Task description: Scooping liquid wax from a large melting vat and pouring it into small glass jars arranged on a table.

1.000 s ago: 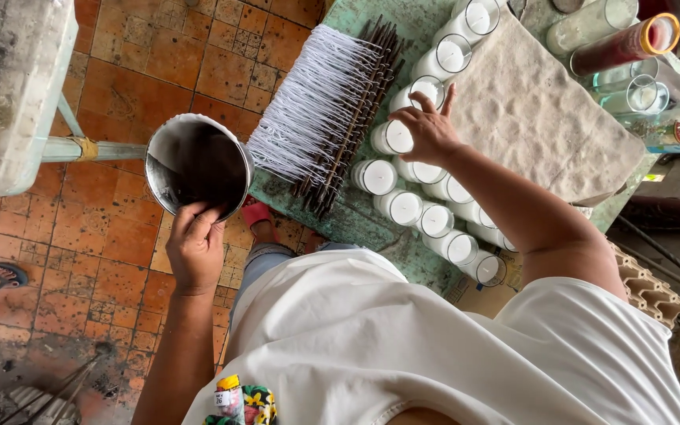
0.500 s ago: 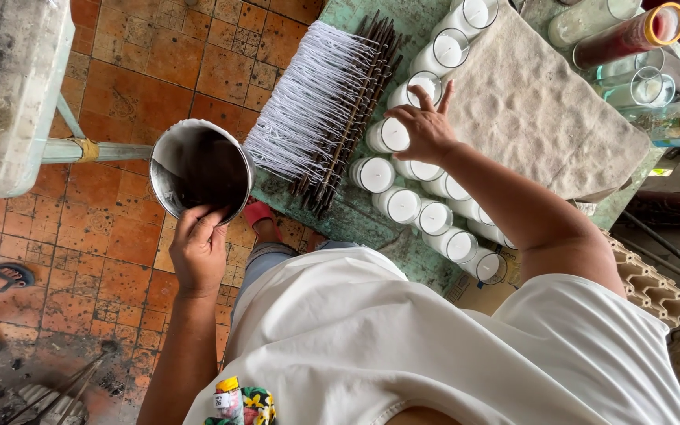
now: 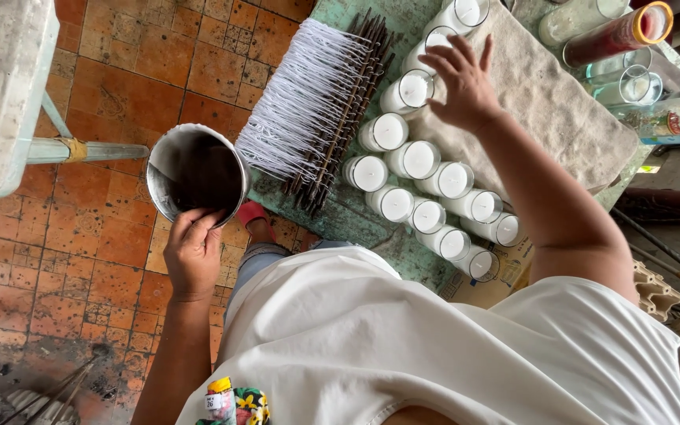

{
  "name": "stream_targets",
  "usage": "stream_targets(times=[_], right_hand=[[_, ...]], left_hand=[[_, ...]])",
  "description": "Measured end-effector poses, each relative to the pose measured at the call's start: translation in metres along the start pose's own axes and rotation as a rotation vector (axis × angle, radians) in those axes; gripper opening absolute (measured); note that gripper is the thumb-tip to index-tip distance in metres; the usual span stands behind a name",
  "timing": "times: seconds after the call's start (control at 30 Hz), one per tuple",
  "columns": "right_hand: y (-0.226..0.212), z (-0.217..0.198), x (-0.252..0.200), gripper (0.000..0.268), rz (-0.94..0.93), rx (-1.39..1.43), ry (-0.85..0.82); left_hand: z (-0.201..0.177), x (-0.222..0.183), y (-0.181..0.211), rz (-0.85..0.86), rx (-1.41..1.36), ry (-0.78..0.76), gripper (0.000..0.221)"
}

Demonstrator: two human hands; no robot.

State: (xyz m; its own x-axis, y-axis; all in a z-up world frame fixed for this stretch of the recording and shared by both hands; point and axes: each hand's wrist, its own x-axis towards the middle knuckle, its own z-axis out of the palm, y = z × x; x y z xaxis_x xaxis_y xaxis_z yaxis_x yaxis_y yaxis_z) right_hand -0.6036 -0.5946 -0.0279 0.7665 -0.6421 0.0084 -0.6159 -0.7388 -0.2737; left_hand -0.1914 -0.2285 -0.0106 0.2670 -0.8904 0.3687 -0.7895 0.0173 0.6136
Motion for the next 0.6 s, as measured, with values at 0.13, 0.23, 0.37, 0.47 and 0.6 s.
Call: stream_targets(times=[0.13,0.23,0.37,0.47,0.6], right_hand=[[0.008,-0.005,0.007,0.099,0.062,-0.137,-0.246],[0.004,0.004,0.017,0.108,0.018,-0.121,-0.294],[0.014,0.025,0.029,0.114,-0.011,-0.093,-0.354],[0.026,0.046,0.035,0.12,-0.036,-0.156,-0.392],[0.025,0.051,0.041,0.108,-0.046,-0.169,-0.418]], left_hand=[[-0.002,0.0,-0.003,0.028,0.026,0.009,0.016],[-0.003,0.001,0.0,0.009,0.023,0.003,0.015],[-0.006,0.004,0.006,0.027,0.021,0.012,0.014],[-0.008,-0.002,0.007,0.009,0.027,0.007,0.016],[-0.011,-0.011,0.011,-0.027,0.031,0.024,0.015]])
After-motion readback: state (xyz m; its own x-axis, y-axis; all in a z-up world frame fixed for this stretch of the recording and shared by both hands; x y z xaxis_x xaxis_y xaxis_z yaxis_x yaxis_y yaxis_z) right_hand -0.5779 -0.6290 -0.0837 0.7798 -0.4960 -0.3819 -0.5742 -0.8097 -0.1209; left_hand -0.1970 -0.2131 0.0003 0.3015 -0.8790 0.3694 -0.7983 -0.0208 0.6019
